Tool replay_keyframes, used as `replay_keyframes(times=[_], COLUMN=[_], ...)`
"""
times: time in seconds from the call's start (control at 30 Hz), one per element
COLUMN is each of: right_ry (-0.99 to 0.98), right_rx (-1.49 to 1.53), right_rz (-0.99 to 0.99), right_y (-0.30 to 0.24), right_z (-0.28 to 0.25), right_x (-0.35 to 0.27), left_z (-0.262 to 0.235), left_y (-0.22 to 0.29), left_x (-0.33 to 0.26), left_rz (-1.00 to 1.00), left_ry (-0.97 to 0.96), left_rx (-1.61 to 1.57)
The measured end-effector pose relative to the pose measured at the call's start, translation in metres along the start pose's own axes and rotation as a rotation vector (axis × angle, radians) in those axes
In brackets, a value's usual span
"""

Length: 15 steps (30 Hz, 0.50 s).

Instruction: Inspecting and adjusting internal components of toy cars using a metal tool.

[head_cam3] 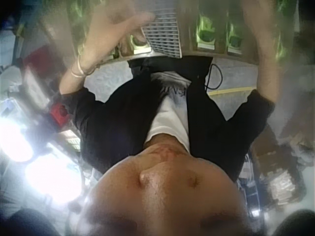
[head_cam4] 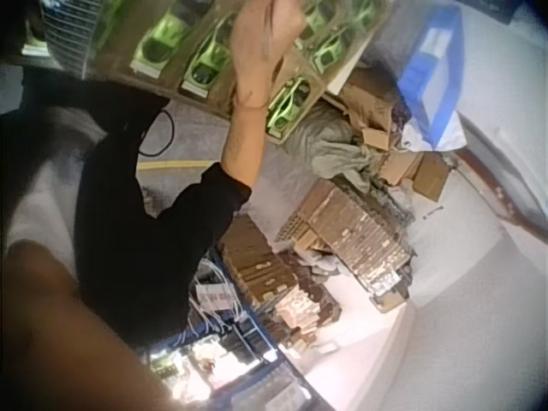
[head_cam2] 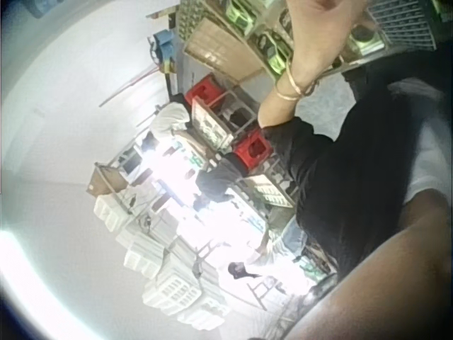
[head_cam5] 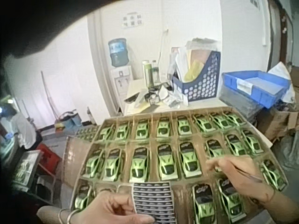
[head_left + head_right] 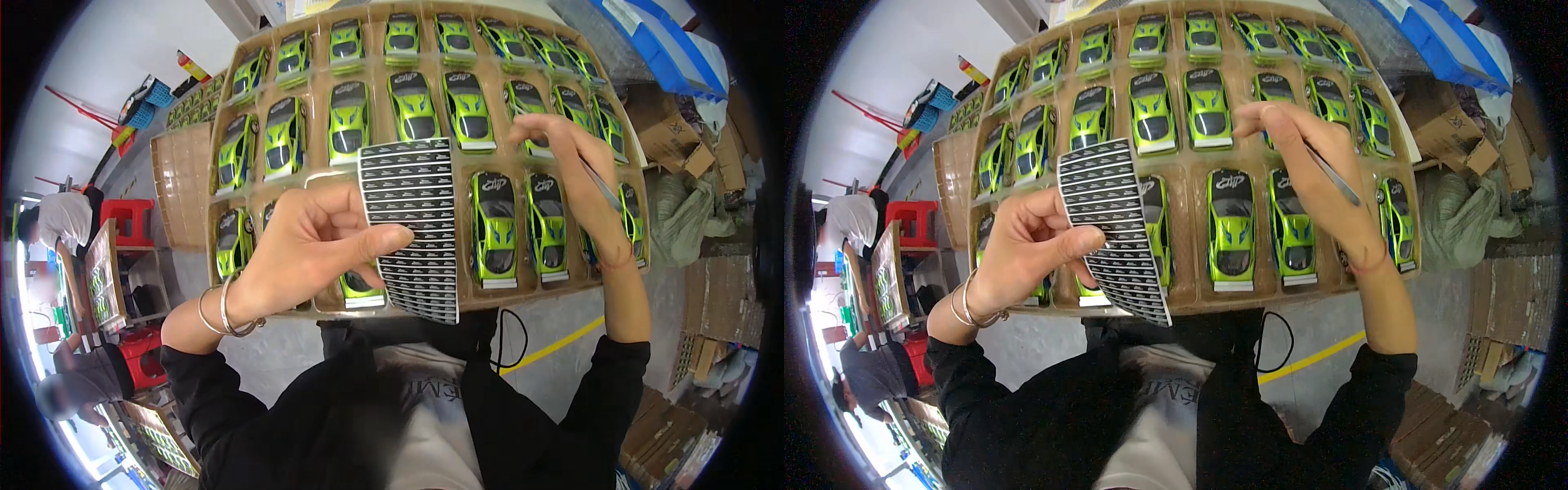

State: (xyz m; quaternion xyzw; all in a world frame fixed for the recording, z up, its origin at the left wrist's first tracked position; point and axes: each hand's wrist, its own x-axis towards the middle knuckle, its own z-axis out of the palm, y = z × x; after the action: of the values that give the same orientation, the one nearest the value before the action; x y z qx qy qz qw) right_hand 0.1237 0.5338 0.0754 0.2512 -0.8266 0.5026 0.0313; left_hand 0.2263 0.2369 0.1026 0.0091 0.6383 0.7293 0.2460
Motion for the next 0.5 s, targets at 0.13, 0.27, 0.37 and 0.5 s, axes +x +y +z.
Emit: replay_keyframes(times=[0.13, 0.27, 0.37, 0.5], right_ry=[-0.162, -0.206, -0.185, -0.108], right_rx=[0.181, 0.095, 0.135, 0.183], right_rz=[-0.073, -0.017, 0.025, 0.125], right_y=[-0.038, -0.047, -0.044, -0.039], right_z=[0.022, 0.029, 0.035, 0.032], right_x=[-0.028, -0.045, -0.051, -0.052], left_z=[0.004, -0.001, -0.004, -0.002], left_y=[-0.005, -0.014, -0.024, -0.019], left_x=[-0.010, -0.006, -0.008, -0.007], left_rz=[0.010, -0.233, 0.168, 0.459], left_ry=[0.128, 0.007, 0.087, 0.236], left_rx=[0.087, 0.366, 1.059, 1.314])
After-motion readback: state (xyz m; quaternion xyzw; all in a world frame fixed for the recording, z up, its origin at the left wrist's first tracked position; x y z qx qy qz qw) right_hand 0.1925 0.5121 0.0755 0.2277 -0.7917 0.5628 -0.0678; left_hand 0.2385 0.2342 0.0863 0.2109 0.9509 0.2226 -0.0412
